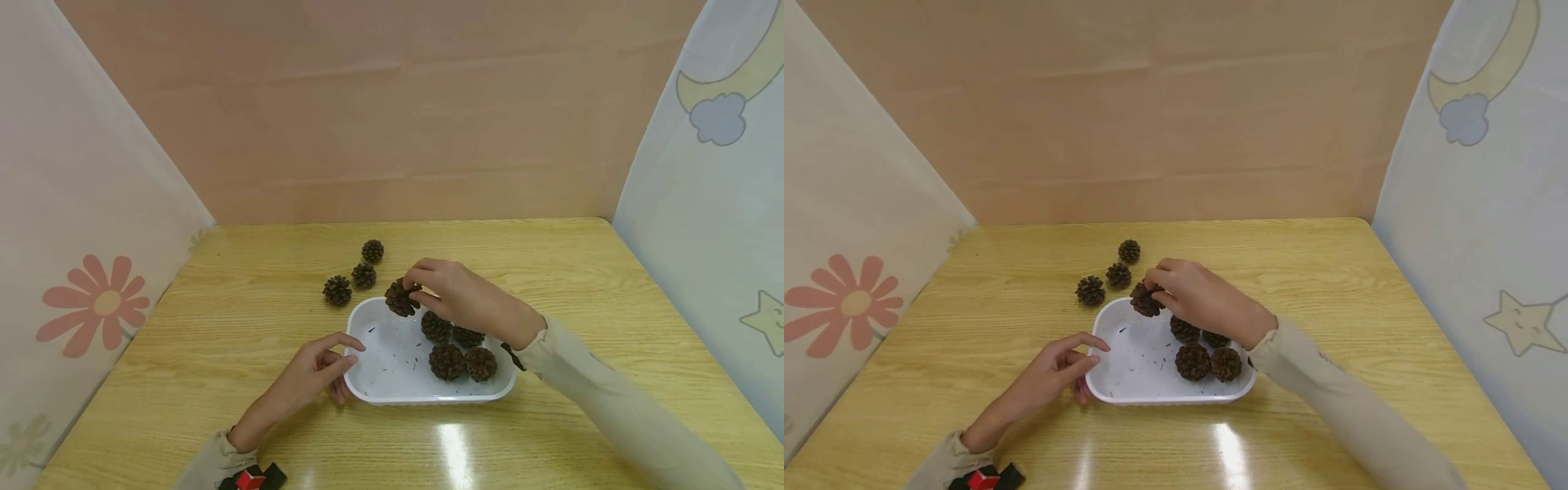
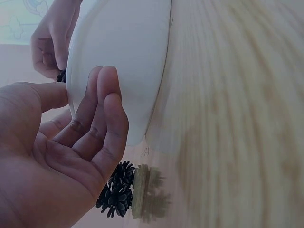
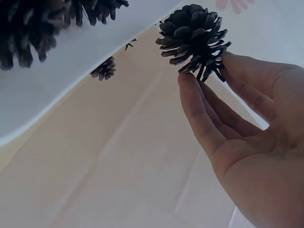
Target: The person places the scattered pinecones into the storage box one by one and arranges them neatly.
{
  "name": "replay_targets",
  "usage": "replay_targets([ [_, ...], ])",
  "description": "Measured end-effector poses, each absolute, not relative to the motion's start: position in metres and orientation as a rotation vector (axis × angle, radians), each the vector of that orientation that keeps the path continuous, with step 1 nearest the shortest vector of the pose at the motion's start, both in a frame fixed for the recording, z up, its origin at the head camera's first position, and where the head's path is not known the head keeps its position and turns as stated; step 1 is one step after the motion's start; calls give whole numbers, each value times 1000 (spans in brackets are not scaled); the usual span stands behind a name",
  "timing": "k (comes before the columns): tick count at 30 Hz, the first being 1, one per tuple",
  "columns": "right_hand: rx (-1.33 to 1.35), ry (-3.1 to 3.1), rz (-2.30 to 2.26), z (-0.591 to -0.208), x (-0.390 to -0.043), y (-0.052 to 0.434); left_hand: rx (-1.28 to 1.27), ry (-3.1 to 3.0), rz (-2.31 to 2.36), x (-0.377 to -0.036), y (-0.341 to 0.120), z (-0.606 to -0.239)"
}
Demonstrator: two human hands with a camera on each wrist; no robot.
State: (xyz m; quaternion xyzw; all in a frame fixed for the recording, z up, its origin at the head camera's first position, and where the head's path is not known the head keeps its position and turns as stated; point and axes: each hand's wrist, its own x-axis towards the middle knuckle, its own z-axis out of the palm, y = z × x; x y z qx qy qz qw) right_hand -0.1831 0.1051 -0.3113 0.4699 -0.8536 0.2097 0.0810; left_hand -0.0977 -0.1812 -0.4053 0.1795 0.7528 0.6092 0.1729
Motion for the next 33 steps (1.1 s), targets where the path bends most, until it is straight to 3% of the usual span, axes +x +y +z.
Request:
replay_targets([
  [20, 1492, -2692, 611, -325, -172, 104, 502, 2140, 1727, -98, -182, -405],
  [33, 1497, -2740, 488, -331, -183, 94, 507, 2133, 1725, -99, -182, -405],
])
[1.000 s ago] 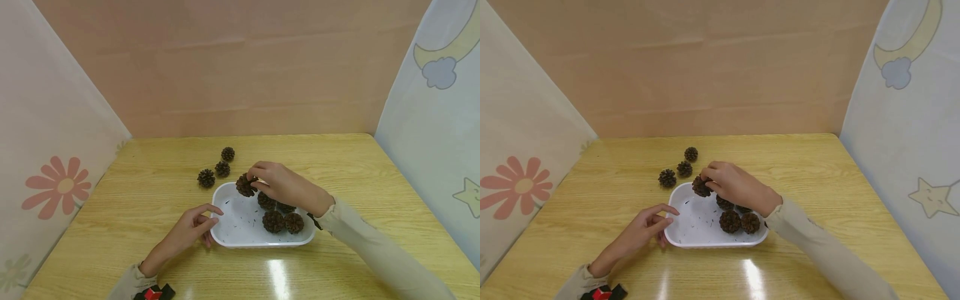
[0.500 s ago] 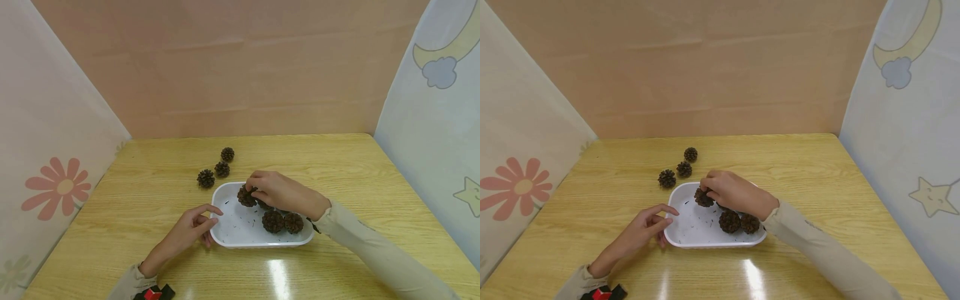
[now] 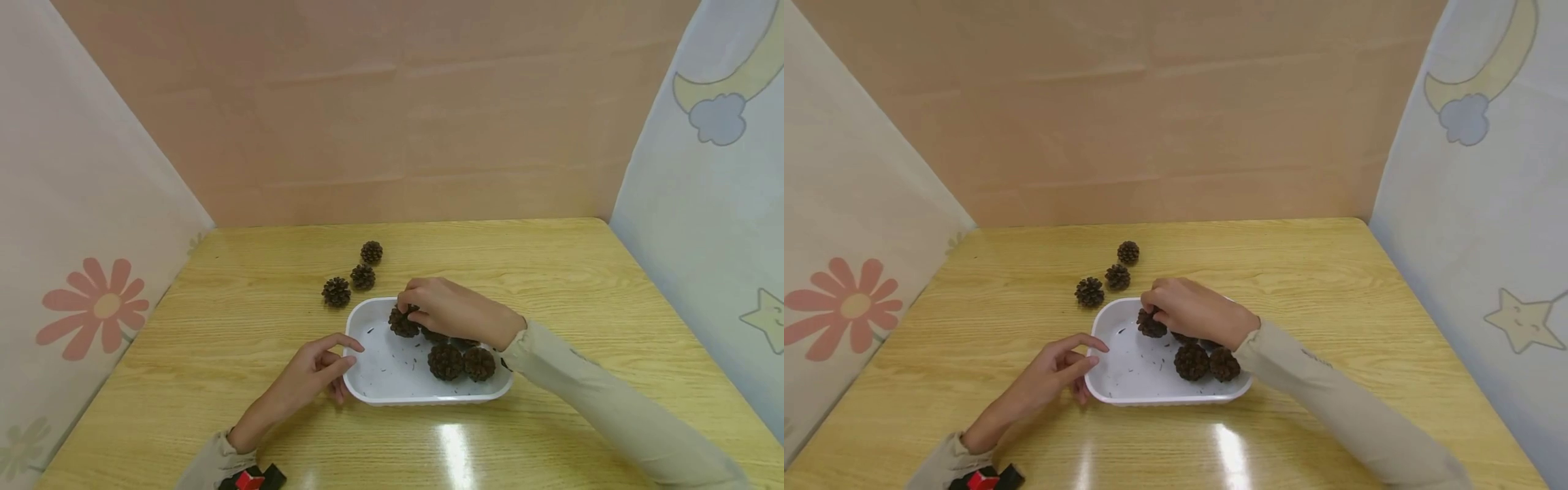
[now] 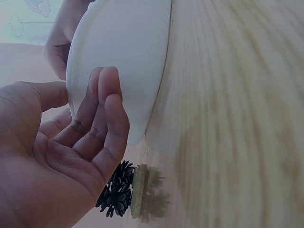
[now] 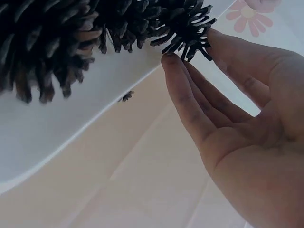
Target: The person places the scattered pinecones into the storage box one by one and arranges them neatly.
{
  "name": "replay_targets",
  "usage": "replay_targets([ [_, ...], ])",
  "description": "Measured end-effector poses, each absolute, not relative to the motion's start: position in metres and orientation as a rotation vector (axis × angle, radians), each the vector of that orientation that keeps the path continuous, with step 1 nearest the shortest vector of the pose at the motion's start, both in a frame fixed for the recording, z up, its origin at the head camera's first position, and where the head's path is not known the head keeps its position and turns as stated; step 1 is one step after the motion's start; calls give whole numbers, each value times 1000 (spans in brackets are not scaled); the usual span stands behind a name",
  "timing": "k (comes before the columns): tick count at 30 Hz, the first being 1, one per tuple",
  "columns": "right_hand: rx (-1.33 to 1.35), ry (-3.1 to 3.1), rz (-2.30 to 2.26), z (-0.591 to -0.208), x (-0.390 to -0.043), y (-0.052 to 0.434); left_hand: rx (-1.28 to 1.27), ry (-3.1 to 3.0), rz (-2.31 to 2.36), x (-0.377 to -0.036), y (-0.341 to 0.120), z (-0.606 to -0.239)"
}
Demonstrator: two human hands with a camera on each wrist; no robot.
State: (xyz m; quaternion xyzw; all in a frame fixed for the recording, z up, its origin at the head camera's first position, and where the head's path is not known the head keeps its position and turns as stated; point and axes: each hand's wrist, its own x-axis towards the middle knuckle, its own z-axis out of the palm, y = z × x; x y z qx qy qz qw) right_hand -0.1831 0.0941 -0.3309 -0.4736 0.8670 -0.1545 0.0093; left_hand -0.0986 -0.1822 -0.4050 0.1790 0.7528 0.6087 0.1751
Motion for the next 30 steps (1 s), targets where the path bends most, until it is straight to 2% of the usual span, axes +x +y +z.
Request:
replay_targets([
  [30, -1430, 2630, -426, -339, -186, 86, 516, 2113, 1733, -99, -182, -407],
])
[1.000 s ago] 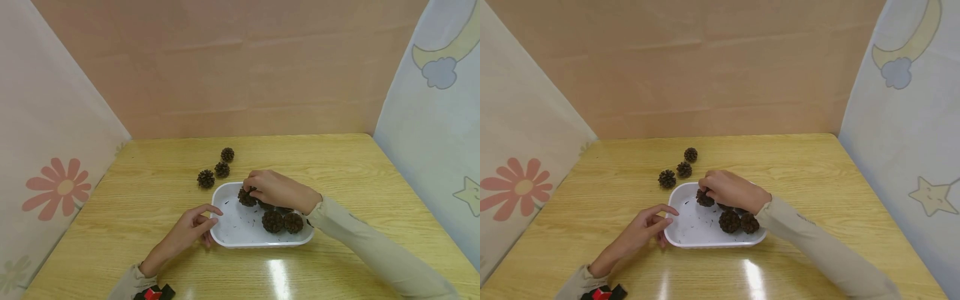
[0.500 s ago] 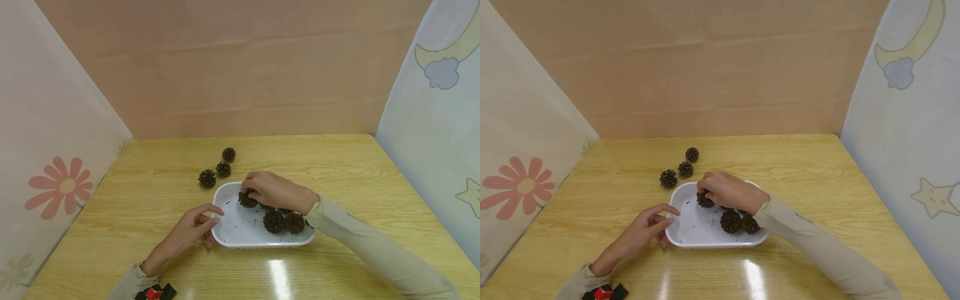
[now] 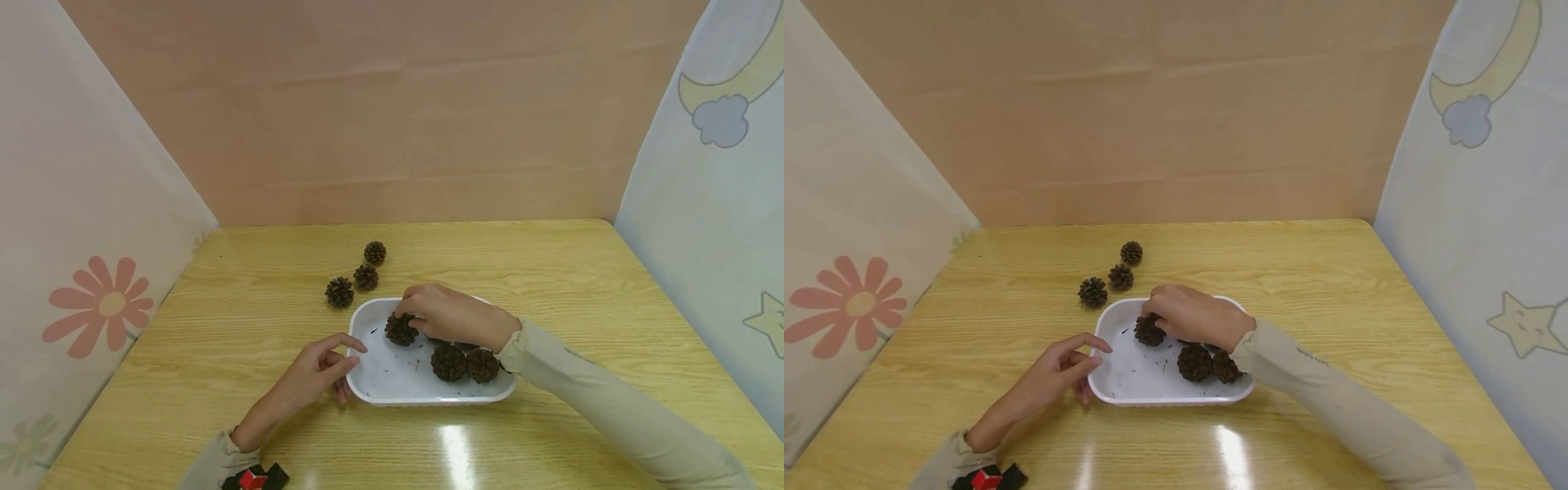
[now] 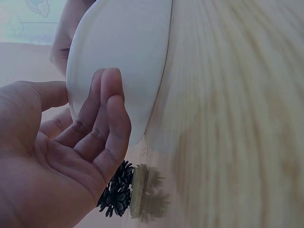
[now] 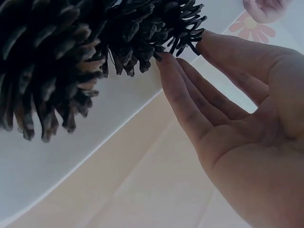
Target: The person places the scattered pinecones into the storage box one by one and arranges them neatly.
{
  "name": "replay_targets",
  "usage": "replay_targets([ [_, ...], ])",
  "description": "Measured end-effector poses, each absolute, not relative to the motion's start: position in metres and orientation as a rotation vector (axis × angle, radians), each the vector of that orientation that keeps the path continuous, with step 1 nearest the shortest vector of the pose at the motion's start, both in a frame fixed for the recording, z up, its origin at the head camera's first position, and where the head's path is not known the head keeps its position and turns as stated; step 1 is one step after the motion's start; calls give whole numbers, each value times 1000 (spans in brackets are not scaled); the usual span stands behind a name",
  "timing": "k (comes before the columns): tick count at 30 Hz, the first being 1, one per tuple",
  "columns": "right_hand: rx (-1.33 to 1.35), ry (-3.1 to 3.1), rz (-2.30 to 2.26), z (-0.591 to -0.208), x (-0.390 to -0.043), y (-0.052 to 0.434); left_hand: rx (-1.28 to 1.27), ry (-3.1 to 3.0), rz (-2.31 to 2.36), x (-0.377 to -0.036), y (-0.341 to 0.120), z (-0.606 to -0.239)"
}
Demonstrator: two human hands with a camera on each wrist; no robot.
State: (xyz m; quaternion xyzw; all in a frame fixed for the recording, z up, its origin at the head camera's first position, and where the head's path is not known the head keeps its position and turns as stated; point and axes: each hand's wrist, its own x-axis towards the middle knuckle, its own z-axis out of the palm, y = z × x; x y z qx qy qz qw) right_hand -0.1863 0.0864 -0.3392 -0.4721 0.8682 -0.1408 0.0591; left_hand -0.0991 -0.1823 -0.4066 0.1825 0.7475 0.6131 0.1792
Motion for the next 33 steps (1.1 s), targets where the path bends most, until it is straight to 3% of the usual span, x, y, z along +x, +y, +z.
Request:
replay_targets([
  [33, -1488, 2722, -530, -318, -204, 81, 491, 2127, 1724, -100, -181, -407],
])
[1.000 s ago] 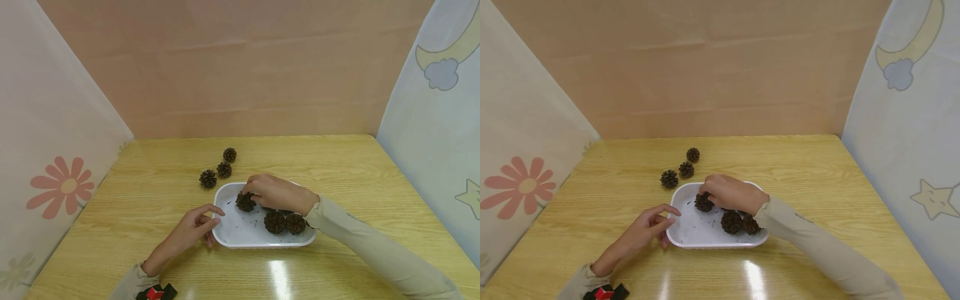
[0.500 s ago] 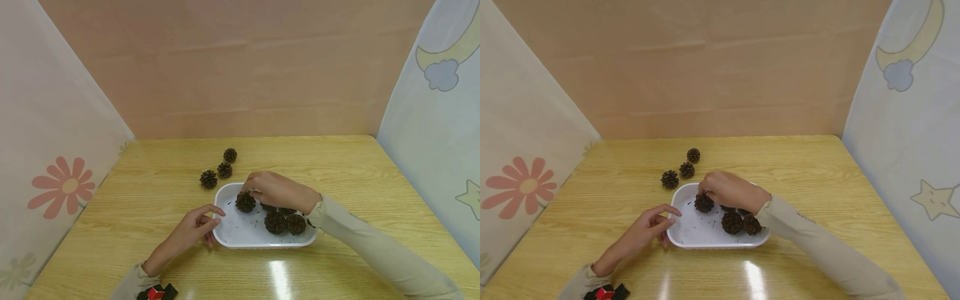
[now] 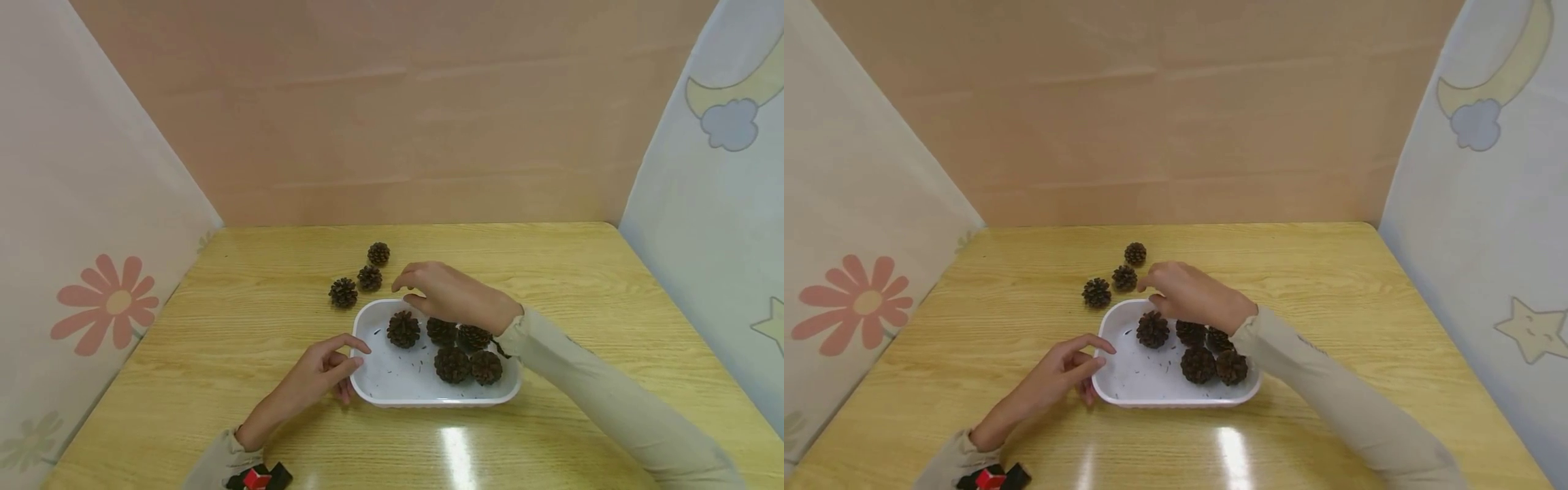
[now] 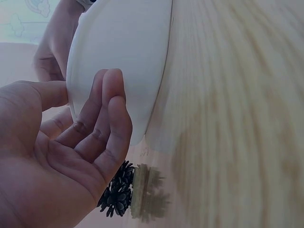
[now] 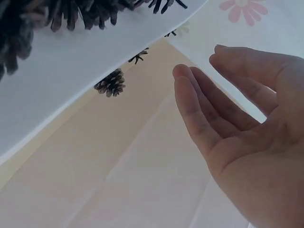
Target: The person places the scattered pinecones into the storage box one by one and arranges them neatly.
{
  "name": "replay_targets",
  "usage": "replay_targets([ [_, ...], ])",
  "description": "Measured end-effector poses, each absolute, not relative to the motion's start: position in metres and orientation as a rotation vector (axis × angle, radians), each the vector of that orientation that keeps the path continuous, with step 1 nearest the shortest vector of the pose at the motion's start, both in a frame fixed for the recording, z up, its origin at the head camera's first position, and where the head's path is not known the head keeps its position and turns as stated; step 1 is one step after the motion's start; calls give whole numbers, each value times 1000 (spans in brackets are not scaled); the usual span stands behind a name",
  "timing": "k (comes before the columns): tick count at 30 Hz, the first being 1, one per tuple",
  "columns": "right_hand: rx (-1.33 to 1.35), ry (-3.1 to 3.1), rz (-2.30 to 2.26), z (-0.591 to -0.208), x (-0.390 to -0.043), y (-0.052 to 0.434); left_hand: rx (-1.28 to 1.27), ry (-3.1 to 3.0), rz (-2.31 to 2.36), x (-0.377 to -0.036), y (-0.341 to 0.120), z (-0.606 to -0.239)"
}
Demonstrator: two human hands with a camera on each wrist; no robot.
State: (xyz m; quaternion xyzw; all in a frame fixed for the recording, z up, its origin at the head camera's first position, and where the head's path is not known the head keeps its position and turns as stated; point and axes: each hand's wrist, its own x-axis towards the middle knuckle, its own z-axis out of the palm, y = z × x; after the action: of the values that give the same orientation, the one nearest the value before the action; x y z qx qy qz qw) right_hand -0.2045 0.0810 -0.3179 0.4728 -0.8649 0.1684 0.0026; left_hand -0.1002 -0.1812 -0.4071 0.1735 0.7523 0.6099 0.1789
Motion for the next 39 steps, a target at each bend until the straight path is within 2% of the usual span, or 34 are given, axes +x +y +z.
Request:
replay_targets([
  [8, 1393, -2763, 537, -317, -216, 80, 506, 2129, 1720, -102, -179, -409],
  [16, 1371, -2808, 546, -325, -242, 71, 492, 2123, 1720, -102, -179, -409],
  [39, 1413, -2902, 595, -340, -281, 30, 508, 2122, 1721, -101, -182, -411],
])
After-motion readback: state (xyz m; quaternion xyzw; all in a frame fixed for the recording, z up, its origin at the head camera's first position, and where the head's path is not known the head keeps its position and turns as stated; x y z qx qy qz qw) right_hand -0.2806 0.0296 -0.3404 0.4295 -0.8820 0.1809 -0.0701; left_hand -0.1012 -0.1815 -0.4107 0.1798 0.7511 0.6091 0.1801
